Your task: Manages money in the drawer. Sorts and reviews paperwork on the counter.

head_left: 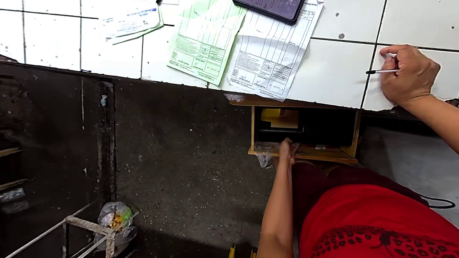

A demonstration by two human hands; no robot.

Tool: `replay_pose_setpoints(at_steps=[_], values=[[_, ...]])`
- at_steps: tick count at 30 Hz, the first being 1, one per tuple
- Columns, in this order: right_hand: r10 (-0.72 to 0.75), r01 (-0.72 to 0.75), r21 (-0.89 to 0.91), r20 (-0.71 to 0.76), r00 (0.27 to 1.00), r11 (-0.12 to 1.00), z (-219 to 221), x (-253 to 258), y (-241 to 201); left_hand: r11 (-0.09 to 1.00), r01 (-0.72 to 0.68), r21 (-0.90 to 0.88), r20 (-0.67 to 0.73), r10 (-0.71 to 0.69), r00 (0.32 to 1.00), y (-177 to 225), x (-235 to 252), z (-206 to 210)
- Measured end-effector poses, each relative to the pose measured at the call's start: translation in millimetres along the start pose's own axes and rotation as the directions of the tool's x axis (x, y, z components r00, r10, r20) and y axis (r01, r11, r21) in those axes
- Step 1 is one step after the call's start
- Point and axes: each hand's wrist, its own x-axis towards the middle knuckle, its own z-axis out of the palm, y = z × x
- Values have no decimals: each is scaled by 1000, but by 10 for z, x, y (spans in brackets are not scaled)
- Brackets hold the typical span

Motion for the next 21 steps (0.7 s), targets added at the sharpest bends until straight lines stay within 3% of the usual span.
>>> replay_pose_setpoints(at_steps=[2,4,7,9,10,12,14,17,19,21], values=[[-78,78,11,-26,997,997,16,-10,34,999,-25,21,49,24,999,30,35,-64],[-254,255,-11,-97,962,967,24,-72,47,999,-21,48,26,20,999,7,171,-65],[-604,610,-5,-150,783,792,24,-368,-116,997,54,-59,-38,-56,998,-17,421,40],[-750,749,103,-41,660,654,93,-782,-299,995,17,-103,-119,-29,992,-51,512,109],[-766,746,189,73,638,639,153,-999,-364,996,-15,-88,-161,0,987,-65,516,139],[-652,602,273,450,610,751,283,-1348,-369,998,-60,-29,-180,54,982,-68,407,162],[-348,391,158,804,481,907,430,-1443,-383,995,-101,5,-156,100,983,-5,189,181],[-67,279,-28,943,326,960,642,-1508,-517,993,-121,16,-99,122,988,-69,-58,129],[-34,304,-57,958,285,951,722,-1559,-609,991,-132,31,-110,135,985,-196,-128,68],[-88,336,18,977,194,942,701,-1614,-627,990,-134,35,-128,138,982,-374,-217,-40]])
